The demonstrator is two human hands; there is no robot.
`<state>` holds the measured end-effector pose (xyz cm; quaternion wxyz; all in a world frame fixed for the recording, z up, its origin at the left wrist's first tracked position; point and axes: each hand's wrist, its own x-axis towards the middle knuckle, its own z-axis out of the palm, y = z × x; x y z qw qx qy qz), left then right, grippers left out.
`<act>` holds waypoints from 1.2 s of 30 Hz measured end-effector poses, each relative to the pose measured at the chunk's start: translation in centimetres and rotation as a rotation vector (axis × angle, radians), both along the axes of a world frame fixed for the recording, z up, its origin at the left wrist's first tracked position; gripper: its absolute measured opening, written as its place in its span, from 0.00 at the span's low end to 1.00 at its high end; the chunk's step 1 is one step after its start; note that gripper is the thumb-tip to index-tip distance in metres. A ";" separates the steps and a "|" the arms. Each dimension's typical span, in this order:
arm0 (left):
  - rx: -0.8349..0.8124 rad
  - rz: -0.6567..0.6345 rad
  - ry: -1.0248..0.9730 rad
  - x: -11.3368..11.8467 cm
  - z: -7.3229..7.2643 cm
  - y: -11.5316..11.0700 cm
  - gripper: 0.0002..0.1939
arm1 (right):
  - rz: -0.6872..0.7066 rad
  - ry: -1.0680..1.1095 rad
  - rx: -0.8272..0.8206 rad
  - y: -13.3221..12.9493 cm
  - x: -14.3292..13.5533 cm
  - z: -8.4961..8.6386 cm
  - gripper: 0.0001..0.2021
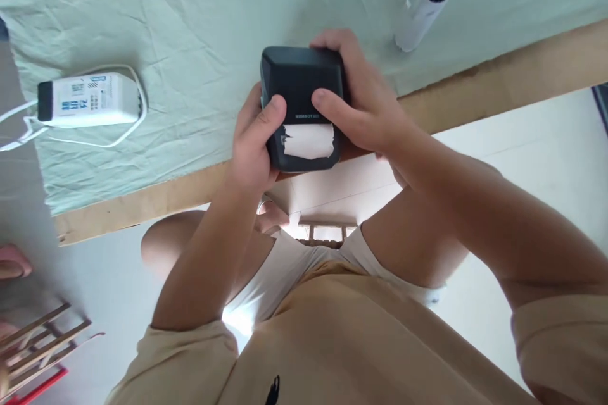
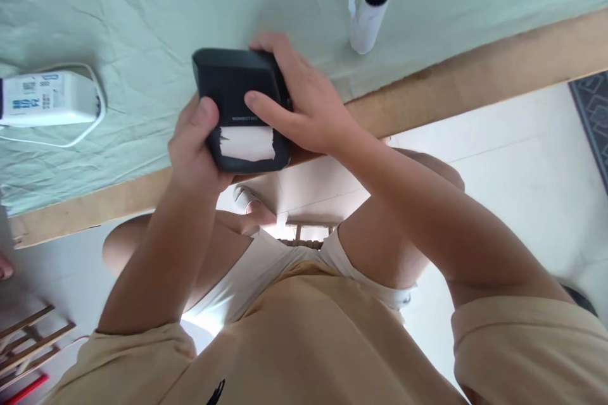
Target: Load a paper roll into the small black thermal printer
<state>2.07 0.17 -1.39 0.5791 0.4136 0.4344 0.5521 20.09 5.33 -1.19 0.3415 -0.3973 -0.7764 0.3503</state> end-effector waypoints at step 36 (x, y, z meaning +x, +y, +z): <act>-0.304 0.066 -0.221 -1.6 0.9 0.0 0.14 | 0.089 0.067 0.082 -1.1 1.8 -1.1 0.38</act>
